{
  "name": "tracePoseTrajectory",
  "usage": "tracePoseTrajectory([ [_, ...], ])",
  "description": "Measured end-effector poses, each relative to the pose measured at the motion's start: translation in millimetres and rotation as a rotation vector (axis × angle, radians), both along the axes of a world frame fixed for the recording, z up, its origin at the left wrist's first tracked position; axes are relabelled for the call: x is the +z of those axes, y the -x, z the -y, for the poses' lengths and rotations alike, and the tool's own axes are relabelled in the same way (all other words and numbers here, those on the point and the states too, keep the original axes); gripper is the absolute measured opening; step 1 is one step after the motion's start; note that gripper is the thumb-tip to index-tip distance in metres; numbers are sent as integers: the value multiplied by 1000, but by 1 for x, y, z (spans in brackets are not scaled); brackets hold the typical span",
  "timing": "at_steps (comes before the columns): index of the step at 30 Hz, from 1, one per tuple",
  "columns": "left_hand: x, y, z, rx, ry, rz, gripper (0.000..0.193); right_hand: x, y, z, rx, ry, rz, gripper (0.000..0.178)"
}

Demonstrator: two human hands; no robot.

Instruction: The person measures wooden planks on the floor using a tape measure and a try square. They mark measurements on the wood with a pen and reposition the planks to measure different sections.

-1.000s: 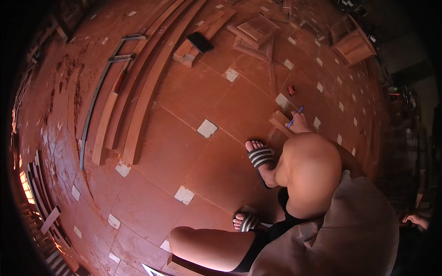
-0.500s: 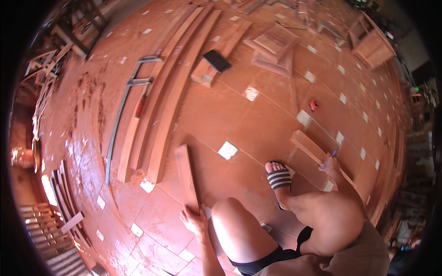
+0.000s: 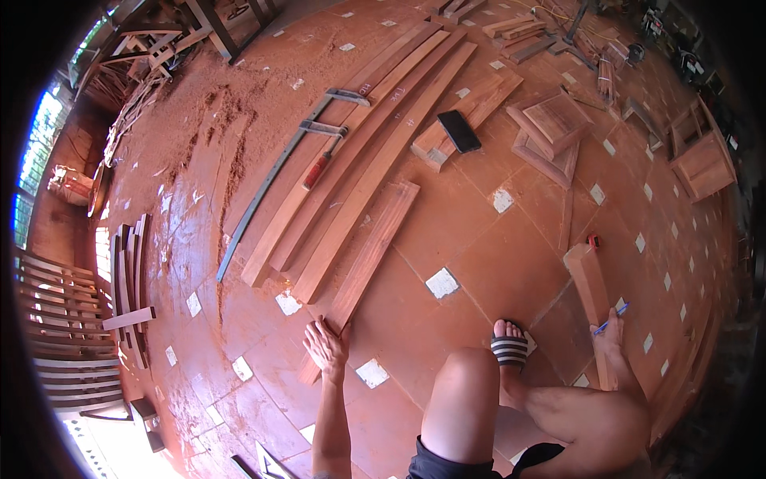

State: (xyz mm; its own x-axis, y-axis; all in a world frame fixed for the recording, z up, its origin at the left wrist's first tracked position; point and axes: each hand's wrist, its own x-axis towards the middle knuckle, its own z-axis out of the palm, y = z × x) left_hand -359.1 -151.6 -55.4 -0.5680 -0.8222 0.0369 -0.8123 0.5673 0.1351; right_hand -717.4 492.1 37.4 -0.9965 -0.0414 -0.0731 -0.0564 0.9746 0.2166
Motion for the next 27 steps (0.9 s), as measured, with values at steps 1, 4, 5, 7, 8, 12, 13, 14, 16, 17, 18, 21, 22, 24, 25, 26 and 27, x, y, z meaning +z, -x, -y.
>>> tracePoseTrajectory([
  [1, -2, -1, 8, -28, 6, -1, 85, 23, 6, 14, 45, 16, -68, 66],
  [4, -7, 6, 27, -47, 35, -47, 86, 111, 41, 70, 165, 191, -188, 65],
  [5, -7, 9, 33, -52, 68, -88, 88, 139, 53, 87, 183, 330, -159, 64],
  [7, -8, 10, 51, -53, 121, -46, 91, 187, 77, 120, 162, 690, -21, 59],
  [8, -14, 20, 51, -61, 125, -48, 93, 199, 95, 126, 281, 831, -110, 54],
  [12, 15, 56, 25, -23, 104, -255, 93, 252, 109, 205, 194, 1110, -16, 51],
  [13, 24, 57, 22, -66, 153, -360, 86, 257, 109, 233, 150, 1155, 41, 55],
  [14, 37, 63, 10, -63, 111, -440, 84, 249, 104, 256, 106, 1202, 108, 59],
  [16, 78, 71, -19, -40, 25, -602, 80, 216, 94, 297, 14, 1335, 275, 68],
  [17, 85, 65, -31, -42, -23, -640, 77, 191, 87, 321, -44, 1370, 358, 72],
  [18, 94, 66, -45, -72, -48, -654, 77, 156, 87, 331, -144, 1432, 427, 72],
  [21, 119, 53, -79, -165, -83, -598, 79, 66, 34, 379, -410, 1433, 611, 72],
  [22, 117, 53, -89, -214, -46, -516, 83, 27, 20, 391, -497, 1432, 649, 68],
  [24, 109, 40, -99, -324, 34, -341, 90, -25, -23, 428, -610, 1406, 818, 63],
  [25, 96, 39, -105, -315, -36, -202, 104, -50, -45, 446, -640, 1395, 772, 57],
  [26, 82, 33, -106, -339, 6, -138, 109, -66, -62, 462, -652, 1373, 780, 58],
  [27, 67, 28, -99, -362, 54, -73, 115, -69, -80, 482, -622, 1316, 841, 60],
])
